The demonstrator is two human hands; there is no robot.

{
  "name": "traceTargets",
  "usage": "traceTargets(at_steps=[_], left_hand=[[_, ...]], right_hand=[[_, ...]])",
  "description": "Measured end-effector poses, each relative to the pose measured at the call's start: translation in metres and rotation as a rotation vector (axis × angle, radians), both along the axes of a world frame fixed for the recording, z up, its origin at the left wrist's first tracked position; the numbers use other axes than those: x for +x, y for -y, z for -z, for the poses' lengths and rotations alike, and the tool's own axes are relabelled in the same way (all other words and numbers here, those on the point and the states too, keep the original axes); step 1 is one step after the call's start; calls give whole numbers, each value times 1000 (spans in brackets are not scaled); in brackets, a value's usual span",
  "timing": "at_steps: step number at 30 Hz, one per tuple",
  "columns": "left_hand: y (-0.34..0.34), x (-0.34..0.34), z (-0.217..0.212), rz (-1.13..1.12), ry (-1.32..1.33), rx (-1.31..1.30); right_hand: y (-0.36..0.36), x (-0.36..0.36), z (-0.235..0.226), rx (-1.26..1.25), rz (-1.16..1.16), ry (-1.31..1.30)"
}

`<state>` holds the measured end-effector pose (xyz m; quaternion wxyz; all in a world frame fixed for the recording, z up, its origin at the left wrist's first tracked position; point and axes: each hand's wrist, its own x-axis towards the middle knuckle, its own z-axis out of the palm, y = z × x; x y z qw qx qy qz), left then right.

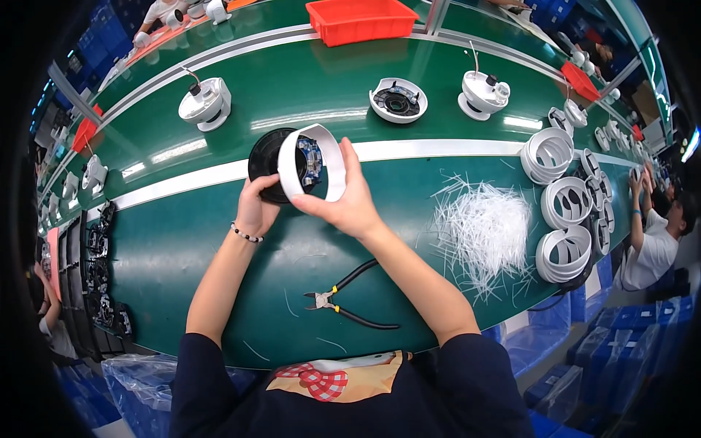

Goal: Assembling security cameras at a factory production line.

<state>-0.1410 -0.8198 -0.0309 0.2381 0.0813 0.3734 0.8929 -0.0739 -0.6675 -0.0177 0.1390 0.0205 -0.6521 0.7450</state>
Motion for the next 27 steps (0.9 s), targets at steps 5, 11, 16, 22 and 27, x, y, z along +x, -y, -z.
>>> traceTargets(at_steps=[5,11,16,22,27], left_hand=[[7,1,7,369,73,360],[3,-1,-3,272,202,231],[1,2,-6,314,183,248],[-1,9,-19,301,100,272],[-7,9,-10,227,91,254]], right_hand=[[11,4,-5,382,119,-23],[10,4,-20,811,58,-152],[1,-5,-36,982,-53,-330],[3,-1,-33,792,82,-174],[17,-1,-30,741,105,-38]])
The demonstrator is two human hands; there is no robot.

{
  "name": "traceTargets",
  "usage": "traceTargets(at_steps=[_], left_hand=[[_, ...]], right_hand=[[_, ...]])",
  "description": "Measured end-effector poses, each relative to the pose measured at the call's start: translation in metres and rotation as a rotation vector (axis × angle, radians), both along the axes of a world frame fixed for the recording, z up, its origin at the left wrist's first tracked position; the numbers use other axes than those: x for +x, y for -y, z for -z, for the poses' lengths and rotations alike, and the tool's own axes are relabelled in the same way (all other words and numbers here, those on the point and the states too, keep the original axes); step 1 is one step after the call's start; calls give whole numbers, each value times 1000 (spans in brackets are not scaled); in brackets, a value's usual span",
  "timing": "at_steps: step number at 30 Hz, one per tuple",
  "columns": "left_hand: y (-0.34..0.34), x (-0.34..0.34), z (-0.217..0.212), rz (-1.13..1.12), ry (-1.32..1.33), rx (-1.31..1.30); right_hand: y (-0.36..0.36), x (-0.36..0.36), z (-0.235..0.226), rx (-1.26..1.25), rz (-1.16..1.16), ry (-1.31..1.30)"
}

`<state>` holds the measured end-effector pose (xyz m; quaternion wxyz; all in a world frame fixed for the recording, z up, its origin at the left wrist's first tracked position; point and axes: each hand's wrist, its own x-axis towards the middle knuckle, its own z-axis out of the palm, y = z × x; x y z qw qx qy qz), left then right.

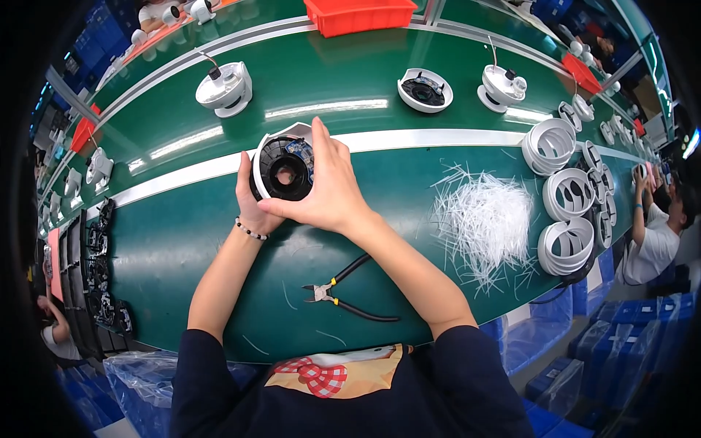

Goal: Assembling security cameras at a factory production line.

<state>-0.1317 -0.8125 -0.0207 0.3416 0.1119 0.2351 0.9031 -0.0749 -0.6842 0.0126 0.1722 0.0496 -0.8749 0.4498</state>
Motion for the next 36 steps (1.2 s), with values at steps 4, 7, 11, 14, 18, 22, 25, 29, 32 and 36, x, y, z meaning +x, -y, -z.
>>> traceTargets(at_steps=[4,7,11,14,18,22,25,29,32,36], left_hand=[[7,0,3,38,8,31],[6,2,1,25,-19,1],[3,5,-5,14,-48,-24],[0,6,-2,-42,-9,-85],[-1,6,-1,-65,21,-118],[-5,8,-5,-46,-19,-103],[-4,5,-5,-36,-40,-114],[1,3,-9,-17,-51,-174],[-1,-2,-10,2,-75,-213],[-3,-4,-5,66,70,27]], right_hand=[[-5,3,0,118,-46,-71],[-10,4,-12,-45,-14,42],[-5,7,-7,-2,-35,-21],[-1,11,-4,-15,-19,-47],[4,10,-5,158,18,-115],[7,7,-4,201,36,-111],[8,3,-4,209,45,-79],[12,1,-4,163,41,0],[4,-3,0,190,-14,-57],[1,-3,8,275,9,-200]])
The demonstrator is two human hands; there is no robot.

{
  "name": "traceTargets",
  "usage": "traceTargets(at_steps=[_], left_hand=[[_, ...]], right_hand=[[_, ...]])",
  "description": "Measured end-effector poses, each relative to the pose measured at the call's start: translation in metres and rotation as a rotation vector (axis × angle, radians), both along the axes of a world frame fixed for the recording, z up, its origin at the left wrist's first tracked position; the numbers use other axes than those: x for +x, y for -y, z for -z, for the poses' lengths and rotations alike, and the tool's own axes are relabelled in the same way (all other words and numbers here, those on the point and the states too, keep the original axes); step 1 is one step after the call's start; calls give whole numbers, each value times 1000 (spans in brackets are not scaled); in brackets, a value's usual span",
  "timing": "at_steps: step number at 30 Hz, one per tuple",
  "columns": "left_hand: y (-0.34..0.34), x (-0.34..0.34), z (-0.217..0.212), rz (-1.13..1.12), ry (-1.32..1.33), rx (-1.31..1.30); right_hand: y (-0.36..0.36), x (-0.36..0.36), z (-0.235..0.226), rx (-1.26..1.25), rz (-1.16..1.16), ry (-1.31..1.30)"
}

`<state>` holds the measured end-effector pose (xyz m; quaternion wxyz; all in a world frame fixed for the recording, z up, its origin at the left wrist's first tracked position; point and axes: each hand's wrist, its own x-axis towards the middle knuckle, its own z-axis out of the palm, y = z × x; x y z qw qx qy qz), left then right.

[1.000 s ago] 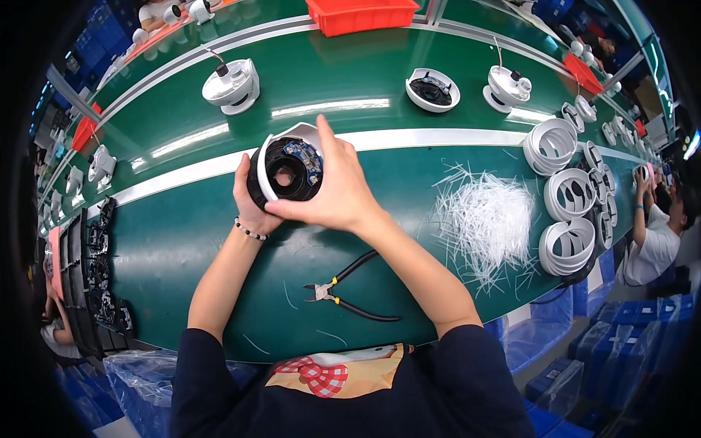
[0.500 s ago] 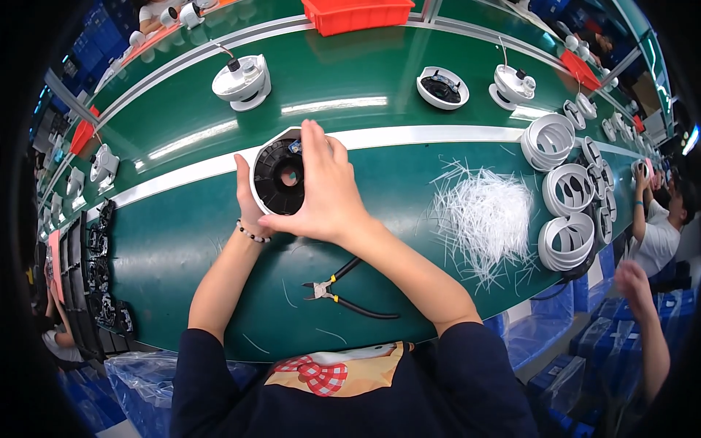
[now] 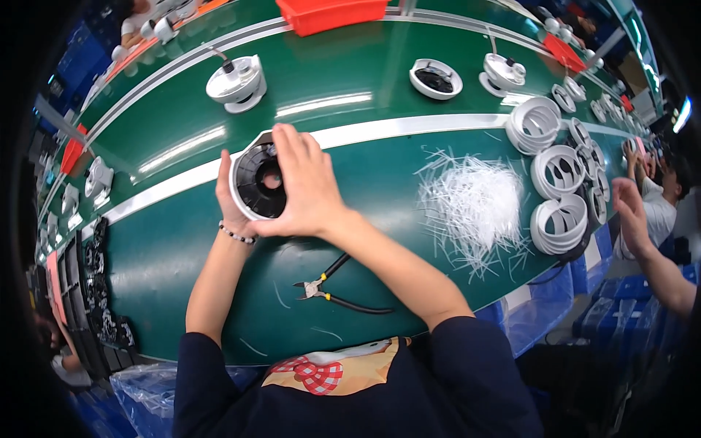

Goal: Assembling security cameras at a factory production line.

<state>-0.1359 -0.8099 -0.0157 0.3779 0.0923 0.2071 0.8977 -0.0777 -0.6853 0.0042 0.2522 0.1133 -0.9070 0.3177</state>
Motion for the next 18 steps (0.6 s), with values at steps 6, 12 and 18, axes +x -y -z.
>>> traceTargets(at_steps=[6,12,18], left_hand=[[-11,5,-9,26,-85,-27],[-25,16,-21,53,69,-144],[-15,12,-18,95,-15,-3]], right_hand=[[-9,4,-4,-18,-32,-104],[-14,10,-21,72,-95,-211],[-16,12,-42,174,-153,-167]])
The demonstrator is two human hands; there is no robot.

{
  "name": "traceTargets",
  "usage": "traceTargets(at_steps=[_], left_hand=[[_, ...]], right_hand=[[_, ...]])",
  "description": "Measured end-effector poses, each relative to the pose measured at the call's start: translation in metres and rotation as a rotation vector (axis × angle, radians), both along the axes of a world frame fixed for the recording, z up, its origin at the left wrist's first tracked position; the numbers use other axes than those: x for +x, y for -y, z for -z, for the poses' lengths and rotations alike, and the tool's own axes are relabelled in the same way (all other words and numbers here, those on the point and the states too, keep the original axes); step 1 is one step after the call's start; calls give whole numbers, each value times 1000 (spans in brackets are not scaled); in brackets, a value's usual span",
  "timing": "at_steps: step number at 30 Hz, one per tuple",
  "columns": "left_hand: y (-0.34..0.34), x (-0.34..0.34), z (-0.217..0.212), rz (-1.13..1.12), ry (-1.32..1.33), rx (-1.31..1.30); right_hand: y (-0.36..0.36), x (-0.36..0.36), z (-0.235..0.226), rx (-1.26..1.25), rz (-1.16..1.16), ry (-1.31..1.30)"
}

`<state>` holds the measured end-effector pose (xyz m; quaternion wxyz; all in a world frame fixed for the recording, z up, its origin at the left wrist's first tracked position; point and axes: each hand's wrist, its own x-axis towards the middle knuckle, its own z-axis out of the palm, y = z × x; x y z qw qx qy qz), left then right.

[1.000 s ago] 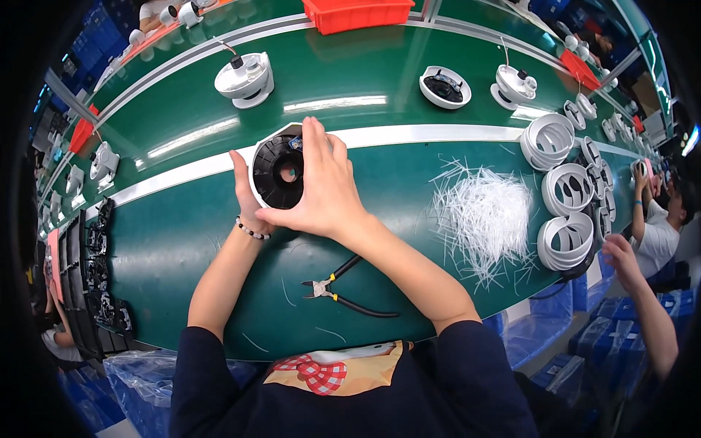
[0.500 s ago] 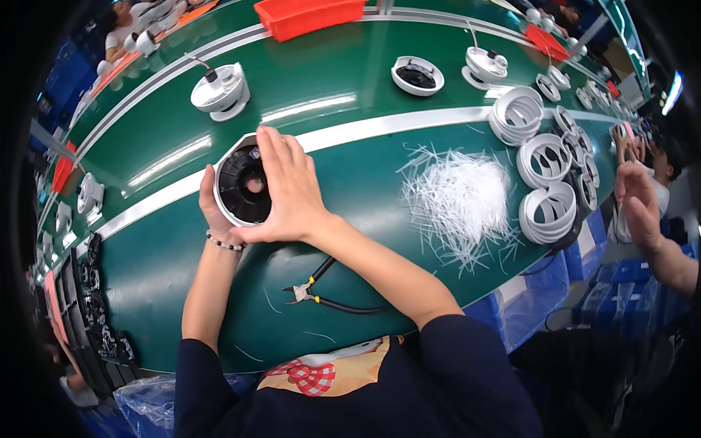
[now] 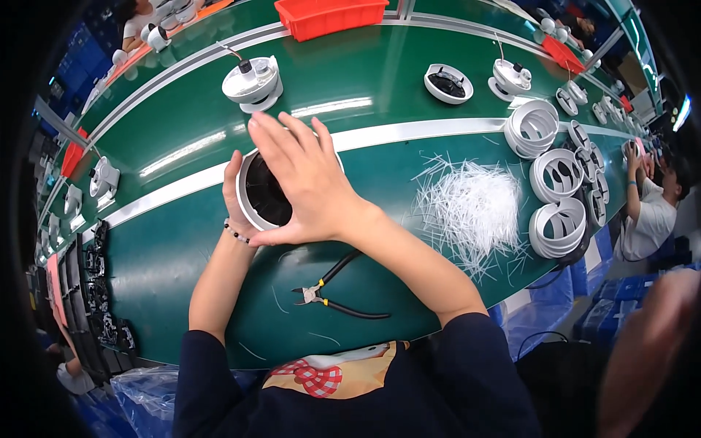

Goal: Assembling security cameras at a factory production line.

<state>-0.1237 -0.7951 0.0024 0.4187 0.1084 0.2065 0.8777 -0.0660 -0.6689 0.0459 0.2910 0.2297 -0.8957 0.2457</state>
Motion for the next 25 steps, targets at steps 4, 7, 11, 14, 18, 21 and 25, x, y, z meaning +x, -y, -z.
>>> traceTargets(at_steps=[4,7,11,14,18,21,25], left_hand=[[-4,-7,-2,65,-47,133],[-6,-6,-13,-25,-29,-31],[-13,-1,-5,6,-82,-287],[-18,-1,2,-195,-269,-546],[-10,4,-3,-285,-484,-635],[-14,0,-10,-356,-679,-548],[-10,-19,18,-325,-818,-416]], right_hand=[[-19,-3,10,-259,130,29],[-23,-7,15,-579,156,238],[-32,-3,26,-715,230,246],[-39,11,36,-734,302,262],[-36,10,71,-738,357,289],[-35,8,54,-916,280,297],[-26,14,4,-1126,195,413]])
